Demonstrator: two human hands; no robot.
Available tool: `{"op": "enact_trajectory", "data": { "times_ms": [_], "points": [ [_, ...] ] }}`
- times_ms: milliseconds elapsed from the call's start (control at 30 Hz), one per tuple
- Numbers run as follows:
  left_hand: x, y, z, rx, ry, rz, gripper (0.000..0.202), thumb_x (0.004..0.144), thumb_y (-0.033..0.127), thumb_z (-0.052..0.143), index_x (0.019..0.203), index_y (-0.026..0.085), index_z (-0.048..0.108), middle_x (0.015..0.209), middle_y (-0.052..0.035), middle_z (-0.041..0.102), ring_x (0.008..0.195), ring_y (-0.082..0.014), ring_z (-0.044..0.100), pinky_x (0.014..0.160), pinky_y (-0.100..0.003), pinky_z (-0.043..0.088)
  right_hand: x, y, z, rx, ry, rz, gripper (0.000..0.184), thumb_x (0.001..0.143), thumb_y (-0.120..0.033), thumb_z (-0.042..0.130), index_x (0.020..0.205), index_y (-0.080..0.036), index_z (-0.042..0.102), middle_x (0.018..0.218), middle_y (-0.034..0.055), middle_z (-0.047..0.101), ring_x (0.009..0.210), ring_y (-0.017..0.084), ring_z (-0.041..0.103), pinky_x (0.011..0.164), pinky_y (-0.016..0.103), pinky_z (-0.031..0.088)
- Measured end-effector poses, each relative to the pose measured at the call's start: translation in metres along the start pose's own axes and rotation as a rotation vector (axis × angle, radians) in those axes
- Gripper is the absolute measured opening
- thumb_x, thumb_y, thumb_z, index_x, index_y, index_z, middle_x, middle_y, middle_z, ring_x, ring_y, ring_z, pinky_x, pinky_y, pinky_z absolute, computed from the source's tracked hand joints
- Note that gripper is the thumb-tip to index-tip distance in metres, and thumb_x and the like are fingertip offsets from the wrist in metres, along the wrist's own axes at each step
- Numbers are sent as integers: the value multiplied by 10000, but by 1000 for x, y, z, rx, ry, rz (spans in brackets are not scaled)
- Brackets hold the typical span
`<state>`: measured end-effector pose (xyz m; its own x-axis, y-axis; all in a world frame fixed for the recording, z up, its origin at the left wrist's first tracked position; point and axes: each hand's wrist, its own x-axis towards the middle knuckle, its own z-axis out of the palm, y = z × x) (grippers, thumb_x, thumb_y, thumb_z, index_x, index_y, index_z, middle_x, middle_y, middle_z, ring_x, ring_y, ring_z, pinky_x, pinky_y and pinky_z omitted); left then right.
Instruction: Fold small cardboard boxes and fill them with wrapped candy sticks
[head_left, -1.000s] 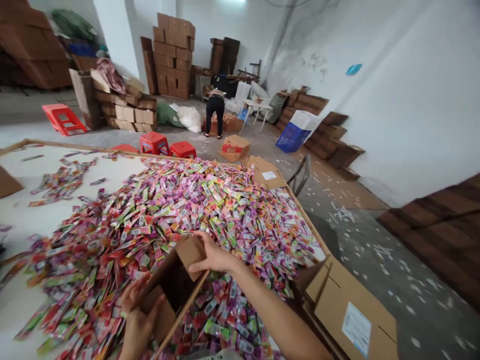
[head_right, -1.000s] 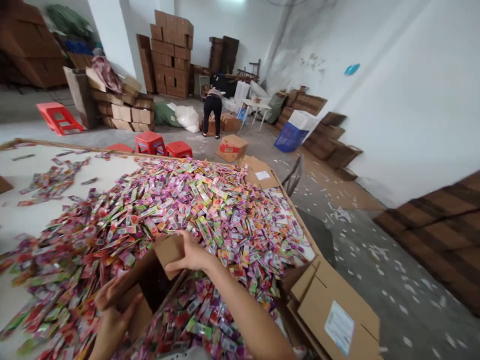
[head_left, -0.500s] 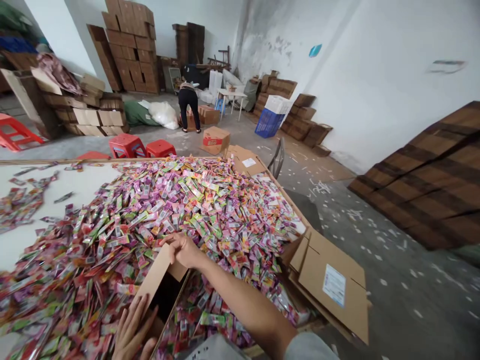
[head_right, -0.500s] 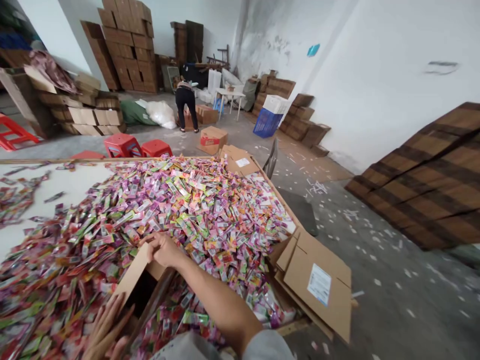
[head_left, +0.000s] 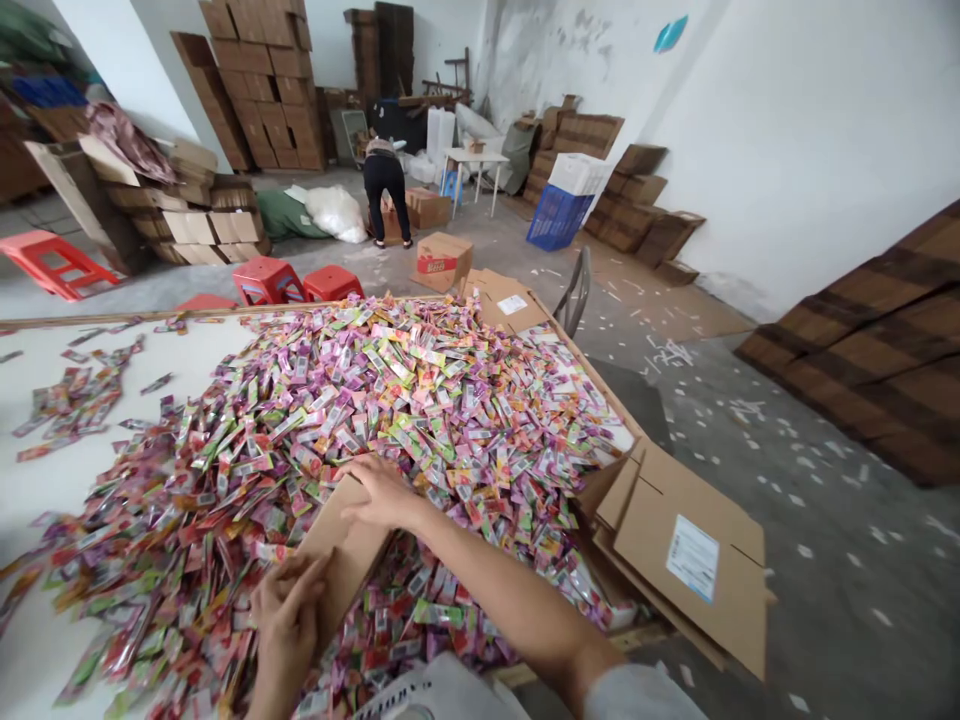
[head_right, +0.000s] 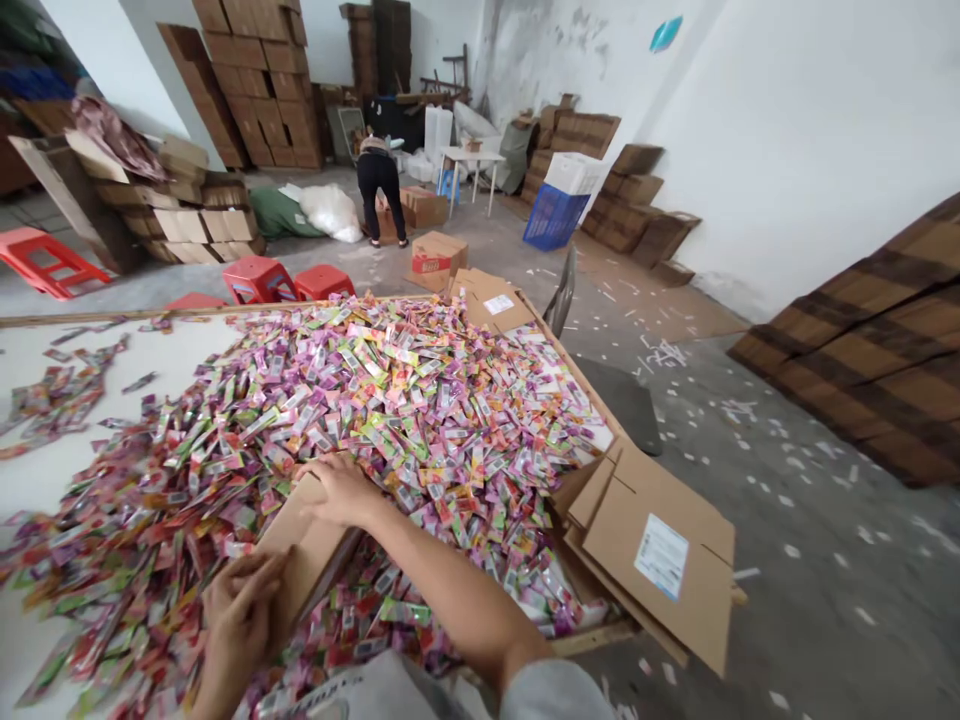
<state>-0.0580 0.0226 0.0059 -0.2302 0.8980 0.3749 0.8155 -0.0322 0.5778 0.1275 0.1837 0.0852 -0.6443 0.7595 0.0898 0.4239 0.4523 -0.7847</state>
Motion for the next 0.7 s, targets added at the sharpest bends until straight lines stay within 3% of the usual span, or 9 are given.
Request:
{"op": "enact_trajectory", "data": {
  "times_ms": [100,167,200,267,333,433,500,600,700],
  "points": [
    [4,21,9,157,-42,71,438,924,449,443,1218,258,704,1469,-161,418,1386,-406,348,1101,-637,289,19,-3,11,-173,59,22,553,748,-307,793,1249,-241,569,1266,88,539,1191,280,481,1038,446,391],
    [8,33,8,285,-103,122,577,858,532,543,1356,245,598,1610,-171,223,1454,-455,199,1103,-676,232,19,-5,10,-190,124,1,503,770,-299,770,1232,-241,578,1218,80,575,1151,271,514,1017,441,415],
    [10,37,7,334,-139,125,637,839,551,567,1401,253,548,1631,-174,174,1449,-467,202,1086,-683,246,11,-3,9,-175,197,6,458,810,-302,730,1239,-252,580,1213,76,586,1156,268,522,1025,445,415],
    [13,41,3,381,-198,104,648,852,547,549,1446,294,485,1639,-162,167,1401,-459,294,1037,-658,319,-27,13,8,-157,414,81,412,903,-323,602,1311,-290,549,1287,83,572,1248,280,492,1085,486,371],
    [15,39,0,394,-222,77,638,862,553,529,1456,330,463,1639,-141,174,1363,-448,346,1009,-630,358,-86,47,13,-218,611,249,516,928,-378,545,1431,-319,452,1451,96,474,1414,322,341,1166,563,247],
    [15,33,0,412,-229,72,648,858,572,518,1455,327,465,1621,-153,185,1341,-459,360,1004,-634,360,-167,116,27,-469,417,497,966,652,-398,825,1505,-306,381,1605,121,290,1499,435,104,1191,650,74],
    [17,28,-1,410,-248,82,647,861,572,506,1457,324,464,1593,-164,225,1317,-465,380,1001,-646,361,-184,156,30,-615,261,563,896,708,-271,757,1512,-351,369,1627,90,257,1508,410,88,1195,646,11],
    [21,20,-10,352,-231,67,686,856,575,504,1489,328,410,1561,-162,265,1320,-469,381,1005,-665,366,-148,190,15,-711,123,535,776,831,-59,480,1509,-411,343,1623,47,272,1509,340,155,1187,652,39],
    [23,9,-35,210,-126,-36,765,841,570,527,1536,372,277,1549,-123,281,1363,-449,363,1039,-665,373,-99,203,-13,-674,124,529,717,849,0,394,1470,-354,436,1603,102,311,1496,343,216,1147,704,36]
  ]
}}
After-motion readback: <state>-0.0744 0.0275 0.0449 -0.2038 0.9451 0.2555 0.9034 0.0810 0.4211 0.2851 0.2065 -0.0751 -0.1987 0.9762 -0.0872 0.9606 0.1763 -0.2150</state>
